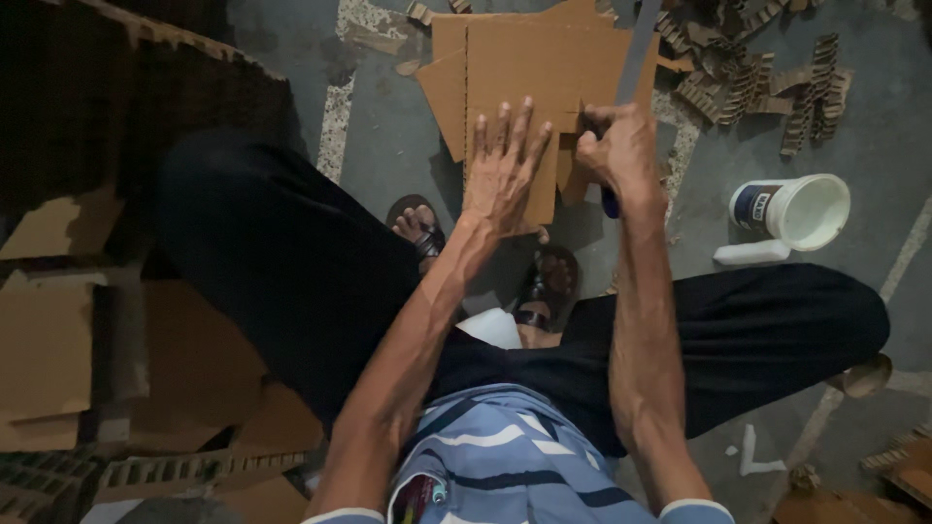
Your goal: The person sits on the floor and uses a utility knife to cut corrugated cardboard sheets into smaller rectangular pieces. They repeatedly score and snap the cardboard, separating the fluted layers and stacking the cut pieces.
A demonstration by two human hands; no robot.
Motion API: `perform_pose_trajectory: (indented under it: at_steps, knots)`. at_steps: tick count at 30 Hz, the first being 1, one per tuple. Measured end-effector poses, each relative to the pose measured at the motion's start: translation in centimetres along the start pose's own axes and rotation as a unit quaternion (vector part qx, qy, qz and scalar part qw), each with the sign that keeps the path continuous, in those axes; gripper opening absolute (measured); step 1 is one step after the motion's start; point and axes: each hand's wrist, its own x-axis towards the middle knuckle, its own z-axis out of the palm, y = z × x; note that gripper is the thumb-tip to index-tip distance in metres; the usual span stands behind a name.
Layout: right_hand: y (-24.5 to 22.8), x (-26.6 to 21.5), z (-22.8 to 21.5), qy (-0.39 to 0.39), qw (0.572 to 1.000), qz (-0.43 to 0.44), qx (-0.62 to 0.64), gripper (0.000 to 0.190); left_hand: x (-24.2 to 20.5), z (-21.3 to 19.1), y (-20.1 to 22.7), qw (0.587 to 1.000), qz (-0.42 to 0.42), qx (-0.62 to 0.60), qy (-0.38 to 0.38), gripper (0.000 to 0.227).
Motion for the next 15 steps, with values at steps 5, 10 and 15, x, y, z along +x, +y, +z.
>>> perform_pose_trajectory:
  at_steps: [5, 10, 15]
  knots:
    - [-0.6, 0.6, -0.8, -0.033, 0.999, 0.019, -0.028, 0.045, -0.2, -0.1, 0.1, 1.000, -0.001, 0.003, -0.014, 0.160]
    - [-1.9, 0.5, -1.9, -0.063, 0.994, 0.093, 0.013, 0.047, 0.1, -0.3, 0.1, 1.000, -0.008, 0.001, -0.030, 0.163]
    - [-3.4, -0.5, -2.5, -0.043, 0.998, 0.035, -0.018, 0.042, 0.2, 0.9, 0.1, 0.999, -0.008, 0.005, -0.043, 0.163]
